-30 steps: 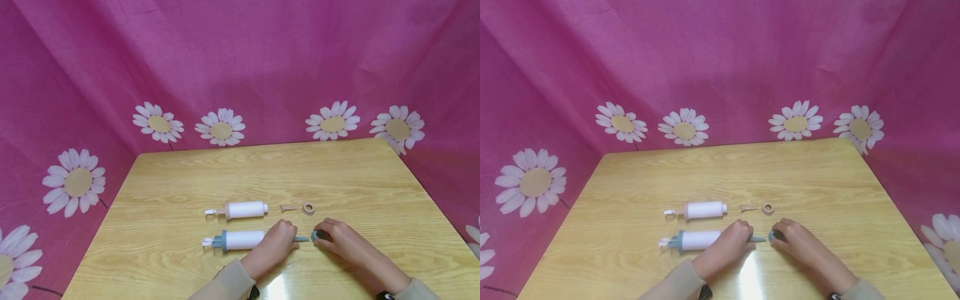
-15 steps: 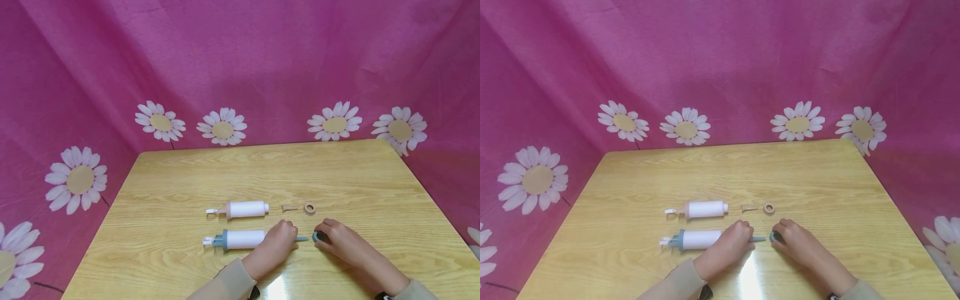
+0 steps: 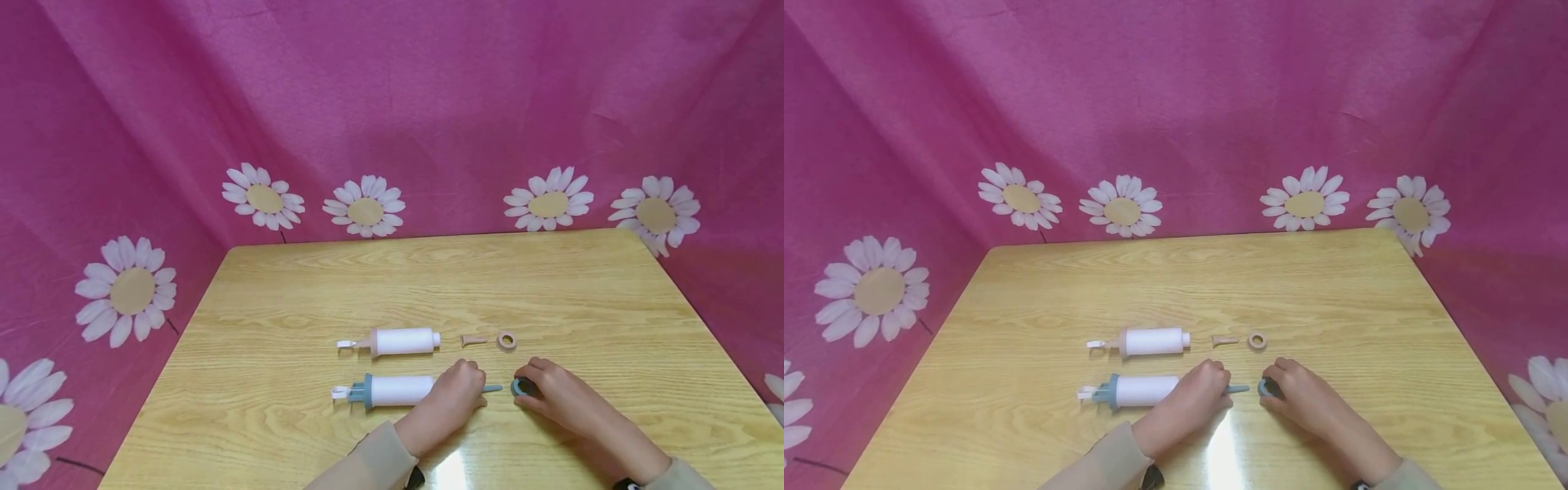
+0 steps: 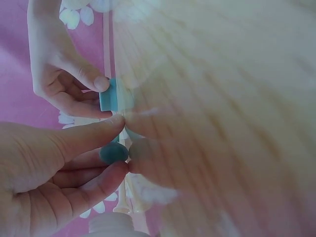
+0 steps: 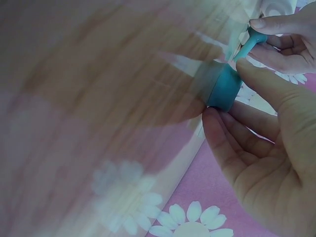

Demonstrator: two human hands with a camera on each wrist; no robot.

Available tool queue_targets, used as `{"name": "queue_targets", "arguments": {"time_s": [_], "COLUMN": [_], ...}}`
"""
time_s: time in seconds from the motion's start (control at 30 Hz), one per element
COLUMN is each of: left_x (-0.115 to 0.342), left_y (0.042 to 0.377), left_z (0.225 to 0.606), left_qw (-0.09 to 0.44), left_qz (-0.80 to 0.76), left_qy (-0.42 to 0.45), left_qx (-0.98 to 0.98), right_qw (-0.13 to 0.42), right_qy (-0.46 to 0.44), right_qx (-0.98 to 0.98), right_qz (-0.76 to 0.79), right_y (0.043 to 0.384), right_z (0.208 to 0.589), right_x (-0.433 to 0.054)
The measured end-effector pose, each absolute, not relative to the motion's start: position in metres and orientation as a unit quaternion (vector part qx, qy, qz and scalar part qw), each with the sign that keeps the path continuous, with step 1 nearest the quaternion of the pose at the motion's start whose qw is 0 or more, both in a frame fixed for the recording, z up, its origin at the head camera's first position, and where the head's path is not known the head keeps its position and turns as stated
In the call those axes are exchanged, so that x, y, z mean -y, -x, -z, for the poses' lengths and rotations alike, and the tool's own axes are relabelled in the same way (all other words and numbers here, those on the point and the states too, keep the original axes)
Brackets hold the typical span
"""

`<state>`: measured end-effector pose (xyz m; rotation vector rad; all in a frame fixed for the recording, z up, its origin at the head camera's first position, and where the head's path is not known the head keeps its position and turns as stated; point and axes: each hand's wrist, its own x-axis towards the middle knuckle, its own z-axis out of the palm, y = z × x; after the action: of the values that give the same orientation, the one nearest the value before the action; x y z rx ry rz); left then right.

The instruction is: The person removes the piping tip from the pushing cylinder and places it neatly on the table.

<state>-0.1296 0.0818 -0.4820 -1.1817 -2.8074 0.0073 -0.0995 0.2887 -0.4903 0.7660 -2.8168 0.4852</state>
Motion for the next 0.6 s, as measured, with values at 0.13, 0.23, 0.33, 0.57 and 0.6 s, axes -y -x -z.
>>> {"name": "queue_targets", "arguments": {"time_s": [0.13, 0.23, 0.33, 0.57, 0.6], "left_x": [-0.0814, -0.0811, -0.0811, -0.0807, -0.0805], "left_y": [0.1296, 0.1303, 0.1314, 0.1317, 0.1315], "left_z": [0.4814, 0.4823, 0.4829, 0.4829, 0.4831], "left_qw": [0.043, 0.043, 0.046, 0.038, 0.039], "left_qz": [-0.004, -0.004, -0.004, 0.014, 0.019], "left_qy": [0.385, 0.384, 0.384, 0.373, 0.37], "left_qx": [0.922, 0.922, 0.922, 0.927, 0.928], "right_qw": [0.094, 0.093, 0.09, 0.044, 0.04], "right_qy": [-0.262, -0.262, -0.264, -0.234, -0.228], "right_qx": [0.947, 0.947, 0.947, 0.953, 0.953], "right_qz": [-0.163, -0.161, -0.162, -0.187, -0.195], "right_y": [0.1004, 0.1016, 0.1036, 0.1064, 0.1066], "right_z": [0.491, 0.4915, 0.4918, 0.4888, 0.4882], "right_x": [-0.2888, -0.2887, -0.2884, -0.2883, -0.2888]}}
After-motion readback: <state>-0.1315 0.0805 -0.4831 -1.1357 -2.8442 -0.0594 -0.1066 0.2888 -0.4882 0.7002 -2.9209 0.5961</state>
